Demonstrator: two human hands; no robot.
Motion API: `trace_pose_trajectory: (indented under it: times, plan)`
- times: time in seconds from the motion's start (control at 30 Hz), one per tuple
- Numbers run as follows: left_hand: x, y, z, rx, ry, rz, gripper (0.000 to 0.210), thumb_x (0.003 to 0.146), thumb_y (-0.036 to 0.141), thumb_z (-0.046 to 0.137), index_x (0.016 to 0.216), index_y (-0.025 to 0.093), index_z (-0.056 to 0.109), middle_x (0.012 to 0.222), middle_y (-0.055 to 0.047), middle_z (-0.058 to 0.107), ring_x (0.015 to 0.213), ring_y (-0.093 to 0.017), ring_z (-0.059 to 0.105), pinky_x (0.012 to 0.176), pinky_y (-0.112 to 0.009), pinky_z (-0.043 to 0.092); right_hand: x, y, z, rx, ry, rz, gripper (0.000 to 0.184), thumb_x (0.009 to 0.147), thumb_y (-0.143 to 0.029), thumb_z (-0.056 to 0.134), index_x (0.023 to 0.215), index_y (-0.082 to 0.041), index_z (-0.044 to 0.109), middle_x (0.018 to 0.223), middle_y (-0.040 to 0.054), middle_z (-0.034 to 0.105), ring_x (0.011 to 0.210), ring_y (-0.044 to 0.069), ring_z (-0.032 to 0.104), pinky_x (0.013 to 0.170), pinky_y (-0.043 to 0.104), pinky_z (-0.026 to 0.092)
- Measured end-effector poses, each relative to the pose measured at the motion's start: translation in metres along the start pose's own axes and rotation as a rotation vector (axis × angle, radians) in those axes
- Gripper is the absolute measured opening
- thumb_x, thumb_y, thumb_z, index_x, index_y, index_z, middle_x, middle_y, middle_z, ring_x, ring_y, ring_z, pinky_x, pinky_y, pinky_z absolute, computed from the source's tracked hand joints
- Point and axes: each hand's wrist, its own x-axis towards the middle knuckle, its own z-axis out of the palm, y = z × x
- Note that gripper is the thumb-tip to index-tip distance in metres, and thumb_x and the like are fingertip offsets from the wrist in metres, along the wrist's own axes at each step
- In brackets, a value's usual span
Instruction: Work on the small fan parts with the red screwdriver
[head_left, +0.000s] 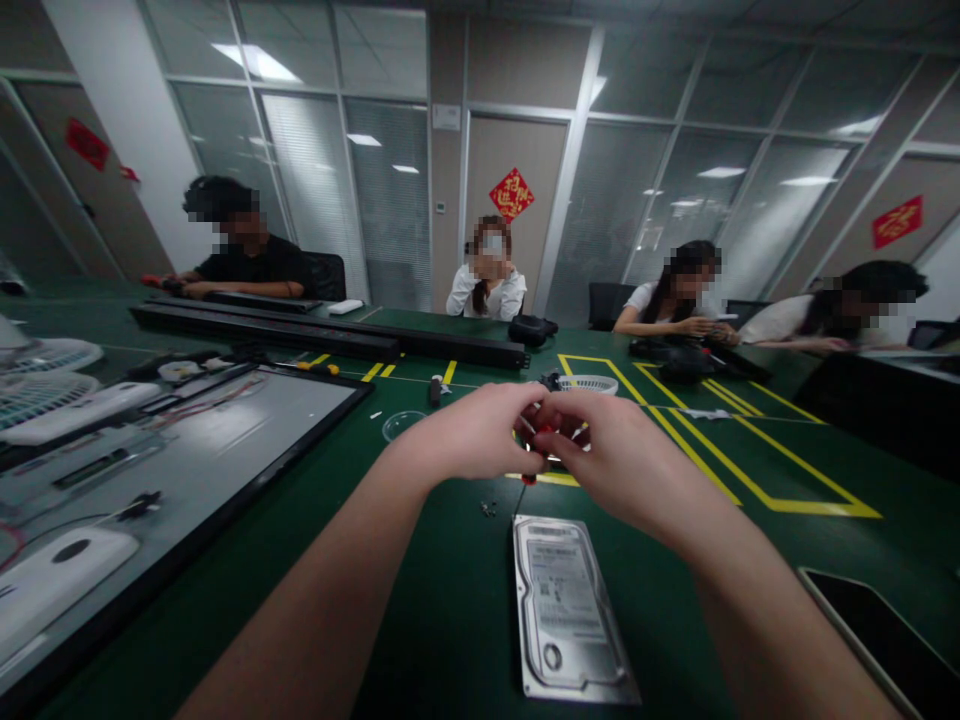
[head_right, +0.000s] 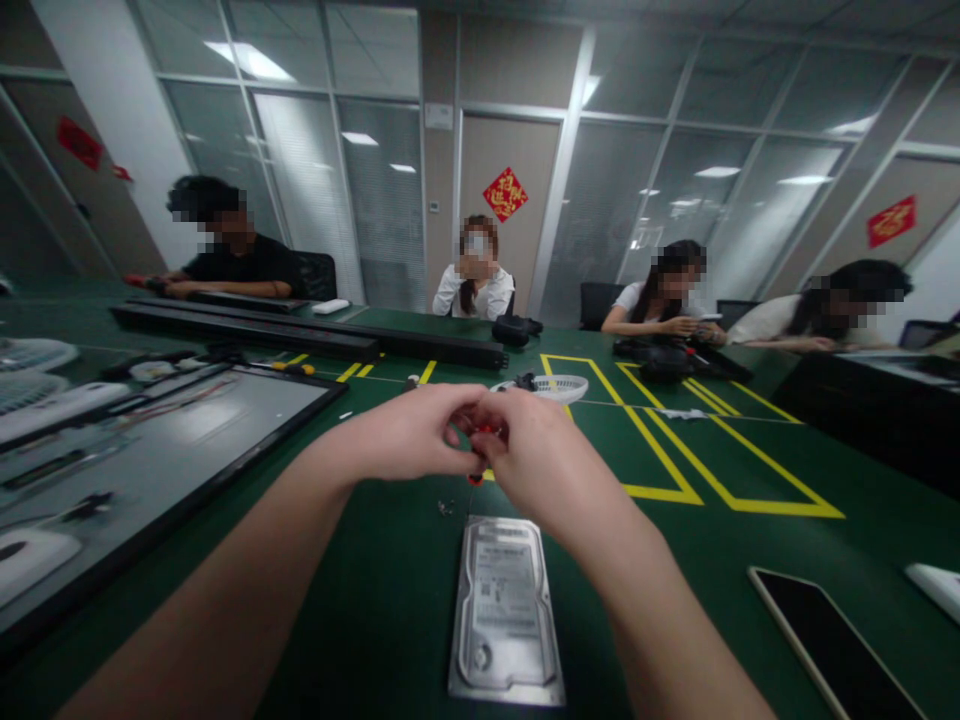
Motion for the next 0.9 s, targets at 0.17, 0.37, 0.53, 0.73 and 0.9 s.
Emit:
trace_pose_trajectory:
  times: [0.17,0.37,0.53,0.73,0.9]
  plan:
    - [0.0004,-0.0013,0.0007,0.003,0.024,-0.012,0.038,0.075,0.019,0.071,0.112,0.02,0.066,0.104,-0.005,0.074,0.088,-0.02,0.069,0.069,-0.027,0.051,-0.0021,-0.0015,-0.0013,0.021,0.007,0.012,0.022,0.086,-0.006,0.062,0.096,-0.023,0.072,0.098,0.0002,0.078,0.089,0.018,0.069,0.074,0.028,0.044]
    - [0.0002,-0.0001,0.0001,0.009,0.018,0.0,0.038,0.072,0.021,0.075,0.109,0.019,0.067,0.105,-0.005,0.073,0.092,-0.021,0.069,0.073,-0.028,0.053,-0.0005,0.0024,0.0025,-0.05,0.011,-0.009,0.01,0.089,-0.016,0.065,0.088,-0.023,0.071,0.09,0.0016,0.073,0.082,0.019,0.065,0.069,0.03,0.041]
    - [-0.0004,0.0002,-0.0004,-0.003,0.018,0.001,0.04,0.076,0.018,0.072,0.115,0.02,0.065,0.108,-0.005,0.073,0.094,-0.021,0.069,0.074,-0.028,0.053,-0.0013,-0.0012,-0.0013,0.002,-0.001,-0.01,0.025,0.085,-0.003,0.059,0.094,-0.022,0.072,0.096,0.0021,0.076,0.087,0.019,0.068,0.073,0.028,0.043]
    - [0.0006,0.0003,0.0008,0.028,0.036,-0.022,0.032,0.073,0.022,0.072,0.105,0.019,0.067,0.099,-0.004,0.073,0.086,-0.02,0.067,0.068,-0.028,0.049,-0.0017,-0.0019,-0.0002,-0.023,0.018,-0.021,0.01,0.089,-0.016,0.064,0.09,-0.022,0.072,0.091,0.0022,0.076,0.084,0.02,0.067,0.07,0.029,0.042]
    - [-0.0006,0.0027,-0.0017,0.018,0.034,0.011,0.034,0.071,0.019,0.072,0.105,0.019,0.066,0.103,-0.004,0.073,0.089,-0.02,0.067,0.069,-0.028,0.049,-0.0013,0.0002,0.0008,-0.019,0.012,-0.02,0.016,0.087,-0.01,0.063,0.091,-0.022,0.072,0.095,0.0027,0.076,0.086,0.02,0.067,0.071,0.029,0.043]
